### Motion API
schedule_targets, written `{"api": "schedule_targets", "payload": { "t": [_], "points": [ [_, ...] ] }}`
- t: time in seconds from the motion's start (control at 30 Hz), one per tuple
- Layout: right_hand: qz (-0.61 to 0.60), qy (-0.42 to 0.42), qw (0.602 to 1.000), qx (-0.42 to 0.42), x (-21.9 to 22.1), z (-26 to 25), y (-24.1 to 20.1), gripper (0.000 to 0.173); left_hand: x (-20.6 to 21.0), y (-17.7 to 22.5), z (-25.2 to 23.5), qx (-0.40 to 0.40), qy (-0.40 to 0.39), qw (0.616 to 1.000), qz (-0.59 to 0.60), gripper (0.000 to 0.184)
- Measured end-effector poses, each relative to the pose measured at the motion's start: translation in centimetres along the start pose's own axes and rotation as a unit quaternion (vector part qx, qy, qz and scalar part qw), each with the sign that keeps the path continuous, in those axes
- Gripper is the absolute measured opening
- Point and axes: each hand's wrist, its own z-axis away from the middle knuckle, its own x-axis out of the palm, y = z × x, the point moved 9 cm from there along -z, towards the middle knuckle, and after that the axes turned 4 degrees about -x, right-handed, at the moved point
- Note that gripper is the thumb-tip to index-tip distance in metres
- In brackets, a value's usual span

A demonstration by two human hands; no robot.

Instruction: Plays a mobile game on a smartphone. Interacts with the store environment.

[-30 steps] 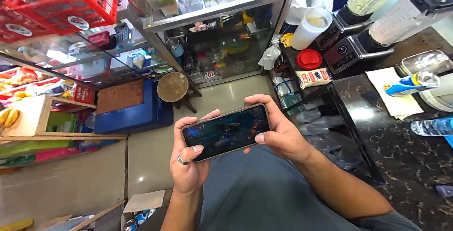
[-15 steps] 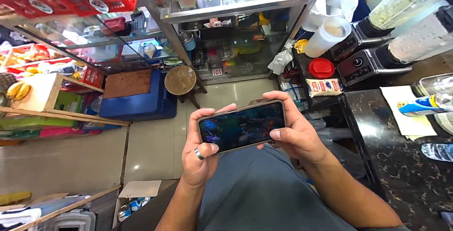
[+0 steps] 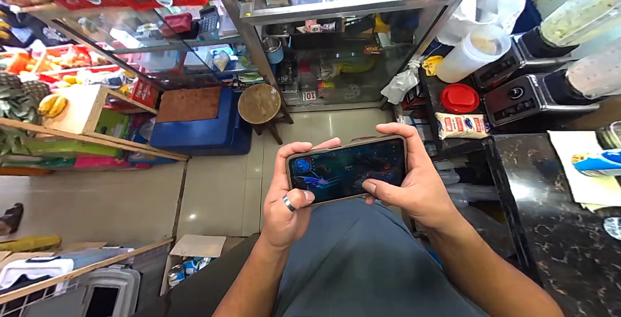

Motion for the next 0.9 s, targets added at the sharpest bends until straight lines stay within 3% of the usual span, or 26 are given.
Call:
{"api": "schedule_targets", "payload": {
  "t": [0.13, 0.33, 0.63, 0.9],
  "points": [
    [-0.003, -0.010, 1.000, -0.003, 0.1, 0.0, 0.0, 0.076, 0.0, 0.1, 0.1, -0.001, 0.002, 1.000, 0.000, 0.057],
    [-0.168, -0.108, 0.980, 0.015, 0.1, 0.2, 0.6, 0.062, -0.3, -0.1, -0.2, -0.003, -0.005, 1.000, 0.007, 0.056],
    [-0.053, -0.004, 0.999, -0.011, -0.6, 0.3, 0.7, 0.059, 0.0, -0.5, -0.1, -0.011, -0.006, 1.000, 0.002, 0.056],
    [-0.204, -0.120, 0.971, 0.015, -0.4, 0.7, 0.8, 0.063, 0.0, -1.0, -0.1, -0.023, -0.026, 0.999, 0.040, 0.059]
  ]
}}
